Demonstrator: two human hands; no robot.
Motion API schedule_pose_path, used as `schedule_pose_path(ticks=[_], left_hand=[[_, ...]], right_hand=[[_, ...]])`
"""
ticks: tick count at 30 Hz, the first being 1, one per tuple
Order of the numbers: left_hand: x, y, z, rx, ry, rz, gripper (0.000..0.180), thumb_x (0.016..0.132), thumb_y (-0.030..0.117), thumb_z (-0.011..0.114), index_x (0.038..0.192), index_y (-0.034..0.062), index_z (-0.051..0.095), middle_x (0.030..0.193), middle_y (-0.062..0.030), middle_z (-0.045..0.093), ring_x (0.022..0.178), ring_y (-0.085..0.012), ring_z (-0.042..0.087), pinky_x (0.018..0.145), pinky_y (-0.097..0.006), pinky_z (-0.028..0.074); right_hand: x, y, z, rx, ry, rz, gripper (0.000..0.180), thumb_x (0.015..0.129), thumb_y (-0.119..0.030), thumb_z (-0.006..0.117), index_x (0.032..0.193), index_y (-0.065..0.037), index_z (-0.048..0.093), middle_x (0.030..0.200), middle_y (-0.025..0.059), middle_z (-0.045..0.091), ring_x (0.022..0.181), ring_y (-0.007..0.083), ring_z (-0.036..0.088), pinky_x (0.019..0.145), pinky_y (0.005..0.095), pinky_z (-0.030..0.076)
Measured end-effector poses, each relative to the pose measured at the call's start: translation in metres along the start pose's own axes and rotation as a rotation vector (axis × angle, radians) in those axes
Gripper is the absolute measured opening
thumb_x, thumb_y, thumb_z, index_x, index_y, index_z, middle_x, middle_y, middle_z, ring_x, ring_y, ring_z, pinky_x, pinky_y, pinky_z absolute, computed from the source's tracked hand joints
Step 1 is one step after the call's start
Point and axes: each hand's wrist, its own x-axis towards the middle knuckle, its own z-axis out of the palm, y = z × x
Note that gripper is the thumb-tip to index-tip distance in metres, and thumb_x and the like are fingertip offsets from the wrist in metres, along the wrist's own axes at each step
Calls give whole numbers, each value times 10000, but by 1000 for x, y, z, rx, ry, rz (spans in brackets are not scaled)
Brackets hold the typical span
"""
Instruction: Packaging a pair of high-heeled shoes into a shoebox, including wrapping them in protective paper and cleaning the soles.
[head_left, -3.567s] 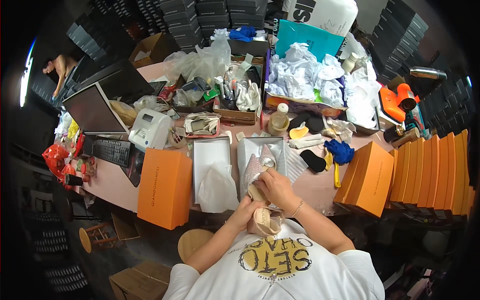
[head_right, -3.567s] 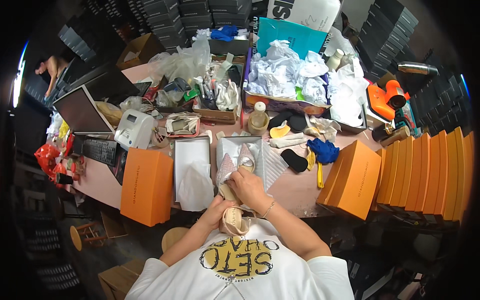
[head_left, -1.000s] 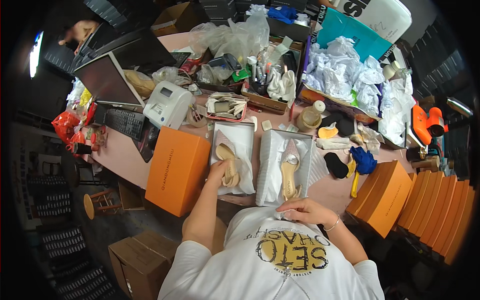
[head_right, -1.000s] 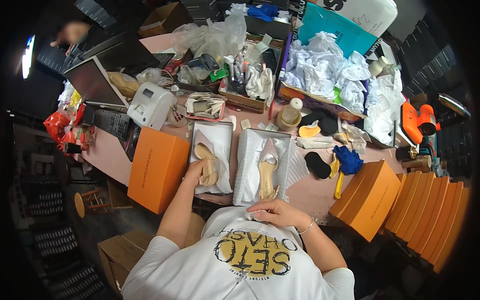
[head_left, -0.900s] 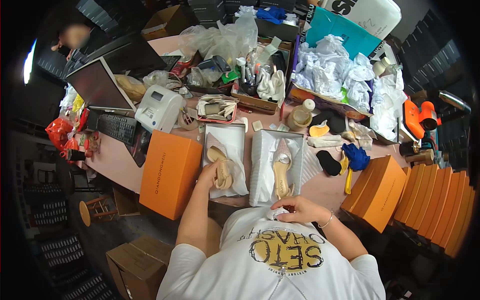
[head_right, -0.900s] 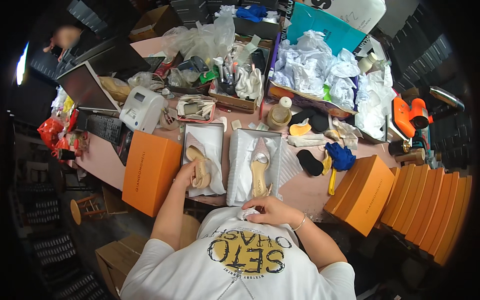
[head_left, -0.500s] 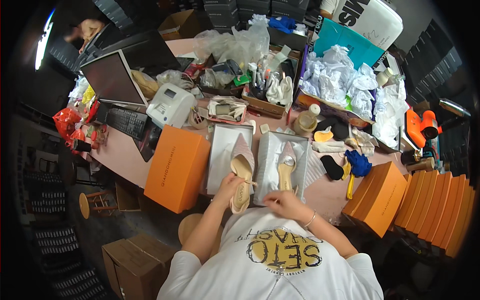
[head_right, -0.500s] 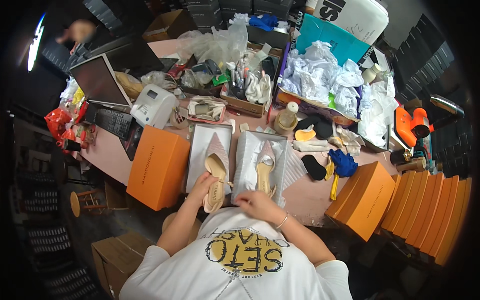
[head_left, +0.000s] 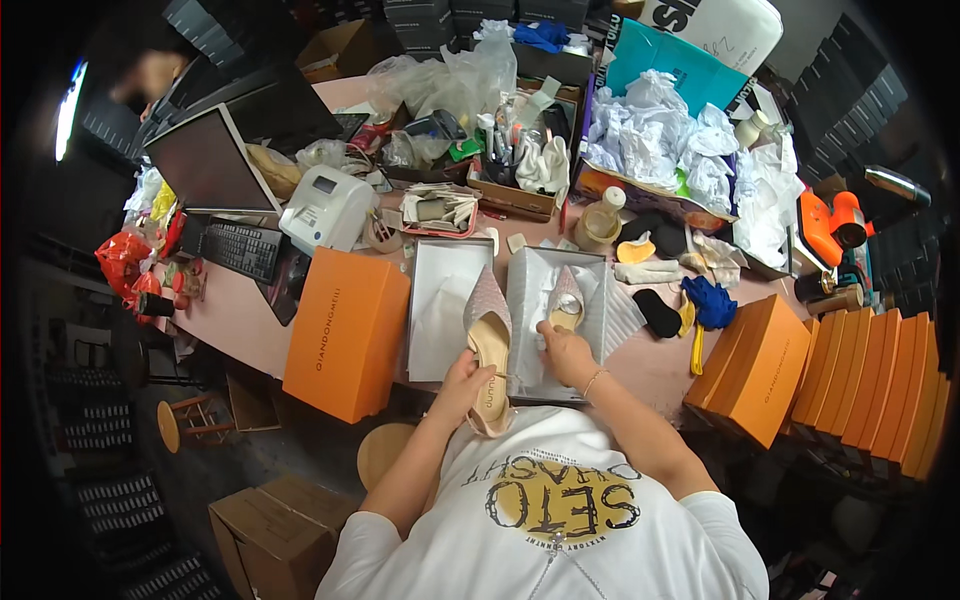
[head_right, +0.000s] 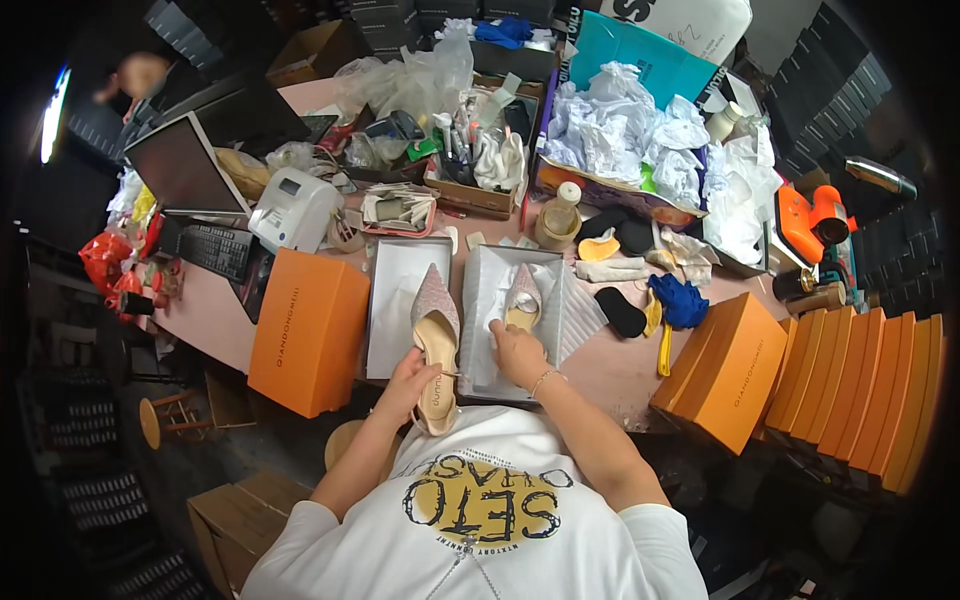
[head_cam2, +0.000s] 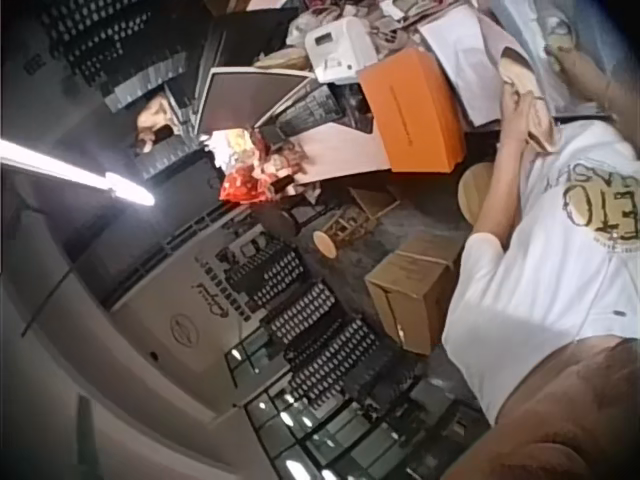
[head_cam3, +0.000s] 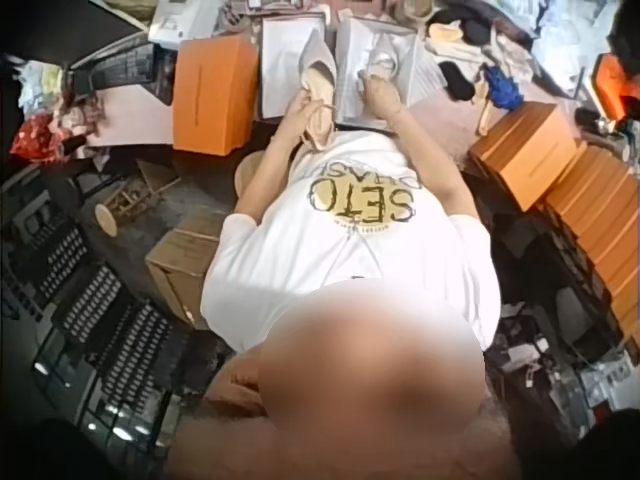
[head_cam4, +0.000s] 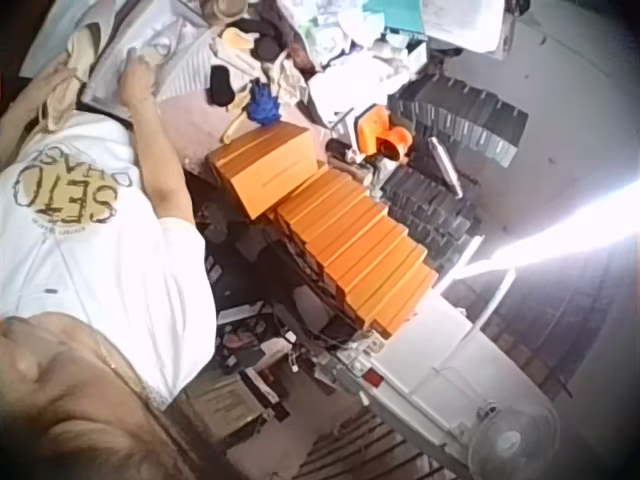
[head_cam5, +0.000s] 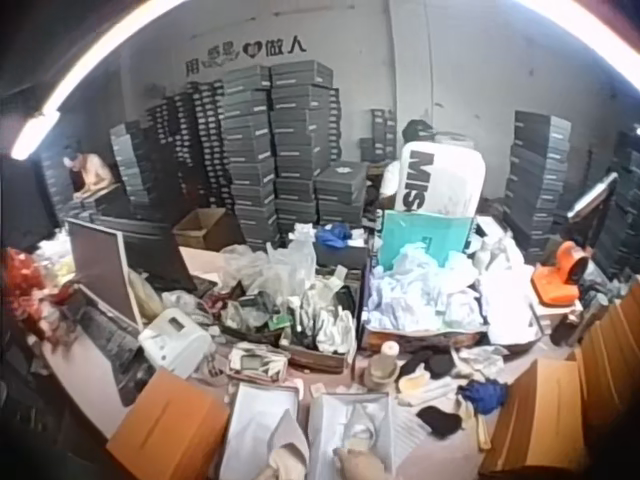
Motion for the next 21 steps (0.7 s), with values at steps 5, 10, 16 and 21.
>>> schedule_pose_path(ticks=[5,10,16,21], left_hand=[[2,3,1,100,8,118,477,822,-17,518,1283,6,399,1024,-102,610,876,-150,611,762,-282,513],[3,31,27,24,-83,107,613,776,-23,536,1354,6,333,1086,-114,573,971,-172,590,840,-304,487],[11,5,56,-67,-201,216,614,812,-51,501,1379,8,273,1263,-106,481,1145,-176,511,964,-315,425],[6,4,75,-111,-196,123,615,813,-40,491,1363,-8,218,1230,-165,480,1136,-195,508,974,-317,415]], right_hand=[[-8,-8,-49,473,50,101,551,741,-76,686,1246,-85,466,885,160,580,756,256,614,656,343,510],[-26,-54,-106,1509,58,-44,392,851,-49,651,1210,-83,497,1019,20,562,860,89,581,695,226,511],[-13,-71,-92,309,616,-239,397,742,-210,758,1068,-70,582,983,117,561,826,295,571,758,396,450],[-1,-52,-68,262,652,-73,323,754,-326,726,894,-70,587,871,102,578,815,297,566,730,400,398]])
